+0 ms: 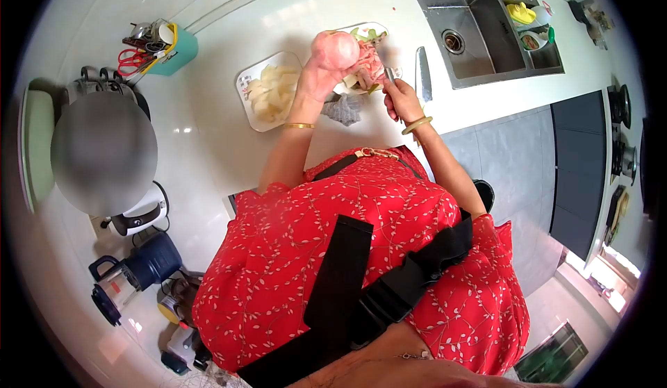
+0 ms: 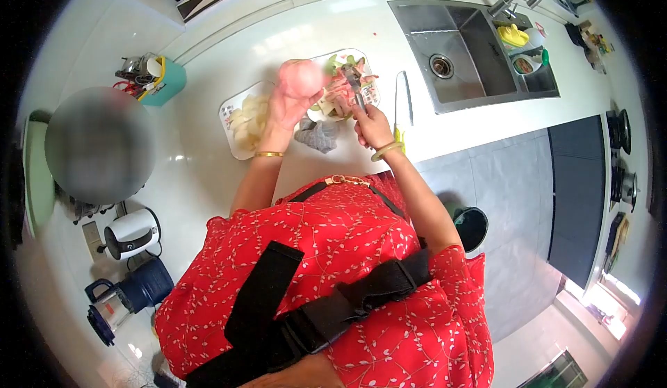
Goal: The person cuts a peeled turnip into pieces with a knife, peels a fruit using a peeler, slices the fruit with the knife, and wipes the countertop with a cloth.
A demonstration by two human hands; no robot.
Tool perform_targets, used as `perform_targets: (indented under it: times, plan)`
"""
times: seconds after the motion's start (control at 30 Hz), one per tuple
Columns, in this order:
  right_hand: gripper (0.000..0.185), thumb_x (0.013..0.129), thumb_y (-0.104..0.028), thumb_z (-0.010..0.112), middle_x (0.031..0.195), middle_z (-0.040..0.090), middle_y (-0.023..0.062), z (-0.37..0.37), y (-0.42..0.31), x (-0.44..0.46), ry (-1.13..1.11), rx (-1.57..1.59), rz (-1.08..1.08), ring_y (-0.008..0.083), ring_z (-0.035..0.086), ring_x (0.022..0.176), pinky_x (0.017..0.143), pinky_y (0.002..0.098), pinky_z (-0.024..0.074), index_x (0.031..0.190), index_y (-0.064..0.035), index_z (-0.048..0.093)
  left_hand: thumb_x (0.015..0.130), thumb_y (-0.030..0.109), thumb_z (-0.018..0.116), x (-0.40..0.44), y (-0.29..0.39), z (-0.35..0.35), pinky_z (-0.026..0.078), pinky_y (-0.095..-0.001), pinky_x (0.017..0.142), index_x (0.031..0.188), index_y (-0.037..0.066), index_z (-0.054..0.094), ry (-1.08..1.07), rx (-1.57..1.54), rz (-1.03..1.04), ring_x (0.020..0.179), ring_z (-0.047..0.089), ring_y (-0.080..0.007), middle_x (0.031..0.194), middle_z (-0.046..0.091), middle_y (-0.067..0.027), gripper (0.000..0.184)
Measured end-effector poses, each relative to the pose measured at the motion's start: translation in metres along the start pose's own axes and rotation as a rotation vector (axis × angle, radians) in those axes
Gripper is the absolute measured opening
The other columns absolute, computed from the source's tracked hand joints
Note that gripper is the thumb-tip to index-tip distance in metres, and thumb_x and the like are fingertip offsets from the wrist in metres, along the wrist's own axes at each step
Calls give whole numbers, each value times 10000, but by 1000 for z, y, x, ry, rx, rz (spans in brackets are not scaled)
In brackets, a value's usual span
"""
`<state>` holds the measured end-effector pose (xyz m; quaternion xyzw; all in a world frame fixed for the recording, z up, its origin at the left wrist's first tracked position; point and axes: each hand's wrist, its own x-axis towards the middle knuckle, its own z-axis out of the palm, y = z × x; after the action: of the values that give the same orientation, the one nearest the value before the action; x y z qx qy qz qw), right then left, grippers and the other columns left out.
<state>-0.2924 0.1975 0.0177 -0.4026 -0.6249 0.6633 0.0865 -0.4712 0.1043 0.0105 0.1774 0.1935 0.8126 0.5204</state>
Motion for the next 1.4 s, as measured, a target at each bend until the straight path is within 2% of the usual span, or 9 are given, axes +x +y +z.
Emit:
perform_targets:
  times: [0.1, 0.23, 0.27, 0.43, 0.53, 0.77, 1.0, 1.1, 1.4]
  plan:
    - [341, 874, -353, 461, 487, 439, 15, -2, -1, 0, -33, 62, -19, 100, 403, 317, 282, 243, 286, 786, -23, 473, 603, 491, 712, -4, -3, -10, 506, -417, 779, 1214, 70, 388, 57, -146, -24, 1016, 499, -367, 1151, 461, -180, 810]
    - [368, 848, -366, 503, 519, 490, 62, -3, 3, 5, 62, -195, -97, 128, 473, 384, 358, 267, 358, 768, -7, 509, 510, 682, 669, -7, -1, -18, 500, -383, 633, 1135, -29, 443, -295, -124, 46, 874, 538, -313, 1086, 501, -166, 972]
    - [397, 814, -387, 544, 582, 554, 128, -5, 16, 14, 163, -369, -176, 208, 552, 483, 472, 312, 426, 795, 10, 549, 491, 713, 652, -7, 3, -18, 489, -371, 602, 1108, -54, 456, -378, -76, 49, 827, 544, -297, 1071, 508, -162, 1004]
    - [415, 785, -386, 583, 711, 591, 213, -1, 11, 7, 270, -596, -289, 334, 596, 663, 622, 383, 460, 834, 25, 556, 486, 762, 606, -7, 16, -1, 454, -325, 527, 1029, -105, 480, -648, 14, 22, 657, 547, -265, 977, 534, -160, 1031]
    - [408, 785, -347, 592, 719, 586, 232, -4, 19, 8, 320, -589, -287, 348, 596, 686, 648, 395, 462, 881, 43, 524, 529, 740, 607, -7, 12, -10, 476, -341, 536, 1010, -86, 488, -544, 12, 71, 701, 551, -274, 974, 534, -160, 963]
    - [373, 796, -274, 565, 738, 583, 248, -34, 46, 30, 581, -557, -312, 402, 582, 705, 662, 430, 457, 940, 51, 451, 594, 676, 617, -33, 13, -14, 508, -408, 642, 1126, 101, 455, 195, -26, 21, 978, 506, -327, 1060, 512, -145, 800]
    - [344, 806, -242, 538, 766, 583, 267, -28, 54, 29, 525, -690, -270, 428, 577, 734, 676, 450, 455, 949, 49, 423, 814, 598, 399, -53, 1, -36, 480, -451, 730, 1161, 142, 443, 317, -64, -31, 1019, 497, -302, 1144, 492, -149, 575]
    - [354, 799, -243, 544, 794, 575, 291, -30, 69, 37, 622, -580, -164, 440, 568, 774, 712, 454, 445, 951, 53, 425, 818, 600, 386, -59, 2, -41, 479, -434, 729, 1172, 145, 439, 219, 10, -16, 1006, 504, -288, 1138, 495, -150, 579]
    - [390, 803, -255, 531, 843, 561, 307, -42, 87, 42, 643, -606, -62, 454, 549, 812, 741, 455, 430, 972, 69, 396, 858, 563, 291, -68, 0, -42, 497, -422, 676, 1168, 160, 442, 334, -93, 2, 908, 543, -302, 1094, 519, -150, 531]
